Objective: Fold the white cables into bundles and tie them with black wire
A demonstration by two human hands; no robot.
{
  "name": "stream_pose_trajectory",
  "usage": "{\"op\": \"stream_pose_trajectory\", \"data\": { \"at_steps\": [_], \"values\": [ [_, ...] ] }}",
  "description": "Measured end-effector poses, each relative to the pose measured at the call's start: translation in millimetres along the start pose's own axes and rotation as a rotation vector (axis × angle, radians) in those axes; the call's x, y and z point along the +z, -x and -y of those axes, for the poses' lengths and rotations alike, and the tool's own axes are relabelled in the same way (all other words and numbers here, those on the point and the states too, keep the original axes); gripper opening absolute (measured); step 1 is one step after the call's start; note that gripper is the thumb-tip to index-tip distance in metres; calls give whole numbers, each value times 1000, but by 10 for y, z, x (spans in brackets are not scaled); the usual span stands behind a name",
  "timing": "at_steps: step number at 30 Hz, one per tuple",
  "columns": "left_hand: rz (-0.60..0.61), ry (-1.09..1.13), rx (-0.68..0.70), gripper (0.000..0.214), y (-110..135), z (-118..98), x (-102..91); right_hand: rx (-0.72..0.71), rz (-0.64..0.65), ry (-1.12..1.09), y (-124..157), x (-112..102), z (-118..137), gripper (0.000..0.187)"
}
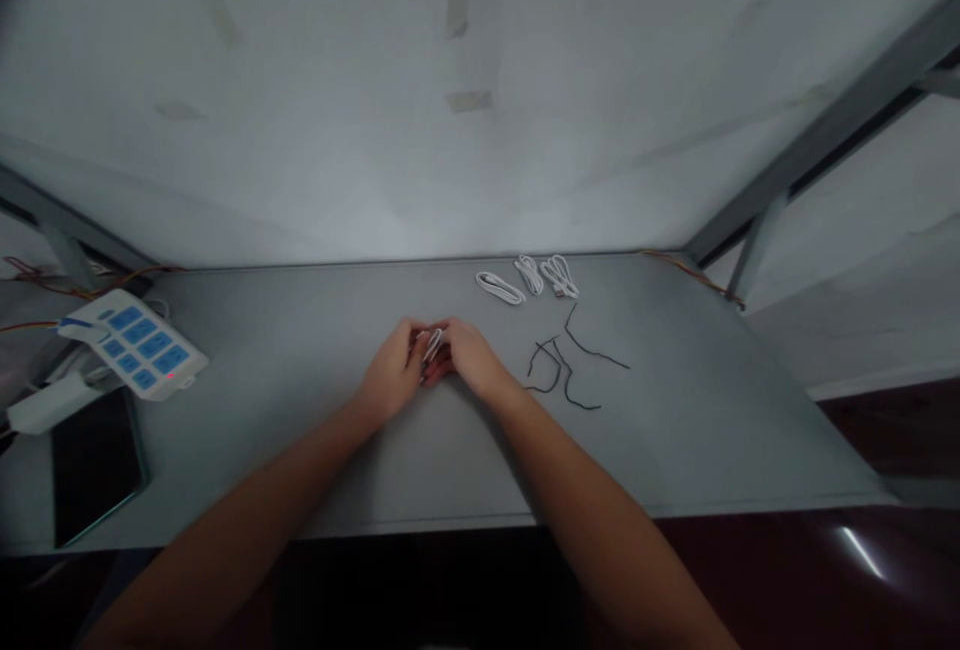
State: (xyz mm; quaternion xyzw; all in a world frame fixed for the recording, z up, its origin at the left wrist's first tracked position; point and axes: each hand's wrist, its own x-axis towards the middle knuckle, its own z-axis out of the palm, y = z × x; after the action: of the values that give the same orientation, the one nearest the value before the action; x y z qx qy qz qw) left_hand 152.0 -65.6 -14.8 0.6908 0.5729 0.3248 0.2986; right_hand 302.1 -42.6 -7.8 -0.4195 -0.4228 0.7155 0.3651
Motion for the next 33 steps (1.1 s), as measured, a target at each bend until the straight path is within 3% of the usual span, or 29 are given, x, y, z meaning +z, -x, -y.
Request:
{"op": "stream_pose_trajectory", "data": {
  "at_steps": [8,12,19,23,25,29,33],
  "values": [
    [-193,286,-4,31,-77,-16,-70,-233,-15,-60,-34,67,-46,44],
    [-254,199,28,29,-90,-41,-110,-208,-19,-108,-30,102,-39,45],
    [-211,32,205,27,-64,-69,-108,-190,-61,-20,-4,142,-55,50],
    [-235,68,175,29,-75,-48,-106,-206,-66,15,13,117,-29,44],
    [-194,166,81,33,-94,-30,-96,-244,-108,64,-4,83,-17,40],
    [43,497,-102,51,-145,2,-66,-325,-257,198,-44,-10,18,32],
    [125,574,-111,64,-163,0,-75,-311,-291,244,-47,-66,48,26]
  ]
}}
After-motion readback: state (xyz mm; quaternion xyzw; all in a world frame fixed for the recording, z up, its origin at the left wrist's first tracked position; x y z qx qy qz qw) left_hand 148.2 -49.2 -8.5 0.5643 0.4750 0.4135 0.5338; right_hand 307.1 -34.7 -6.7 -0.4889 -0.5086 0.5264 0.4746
